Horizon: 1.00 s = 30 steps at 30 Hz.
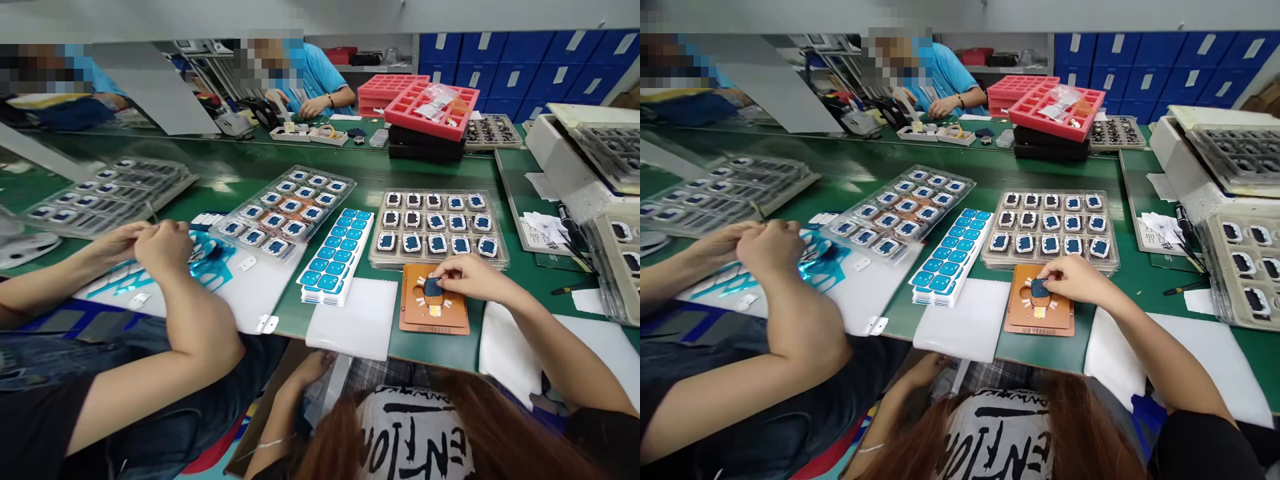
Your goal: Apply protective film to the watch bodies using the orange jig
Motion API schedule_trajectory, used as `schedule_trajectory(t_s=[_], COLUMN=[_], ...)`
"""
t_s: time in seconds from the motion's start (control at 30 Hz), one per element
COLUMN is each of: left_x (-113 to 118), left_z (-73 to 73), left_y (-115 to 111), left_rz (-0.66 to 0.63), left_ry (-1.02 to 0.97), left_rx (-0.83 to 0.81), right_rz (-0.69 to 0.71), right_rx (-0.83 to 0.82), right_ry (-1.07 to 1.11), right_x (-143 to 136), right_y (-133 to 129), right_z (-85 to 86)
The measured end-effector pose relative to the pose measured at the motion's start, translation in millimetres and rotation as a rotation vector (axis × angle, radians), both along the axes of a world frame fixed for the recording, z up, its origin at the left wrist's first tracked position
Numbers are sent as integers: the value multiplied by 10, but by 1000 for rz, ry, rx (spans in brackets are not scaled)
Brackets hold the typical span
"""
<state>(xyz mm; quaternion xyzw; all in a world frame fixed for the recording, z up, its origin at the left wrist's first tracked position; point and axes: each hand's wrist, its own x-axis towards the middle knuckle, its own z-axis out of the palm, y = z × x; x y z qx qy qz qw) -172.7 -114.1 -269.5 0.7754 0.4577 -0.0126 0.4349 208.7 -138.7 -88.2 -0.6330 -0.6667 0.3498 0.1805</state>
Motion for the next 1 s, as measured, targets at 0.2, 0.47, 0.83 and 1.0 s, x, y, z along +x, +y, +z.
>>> schedule_trajectory(t_s=[0.2, 0.47, 0.83, 1.0], left_x=[179, 1283, 1754, 1751], left_z=[1148, 1940, 1364, 1295], left_y=[-84, 397, 568, 538], left_rz=[-391, -690, -763, -758], left_ry=[-104, -523, -606, -574], left_rx=[-103, 621, 845, 880], right_rz=[11, 40, 2, 26], right_rx=[-43, 32, 89, 187], right_ry=[-72, -341, -450, -366], right_x=[-39, -131, -293, -355], right_y=[-47, -84, -155, -213], right_z=[60, 22, 35, -63])
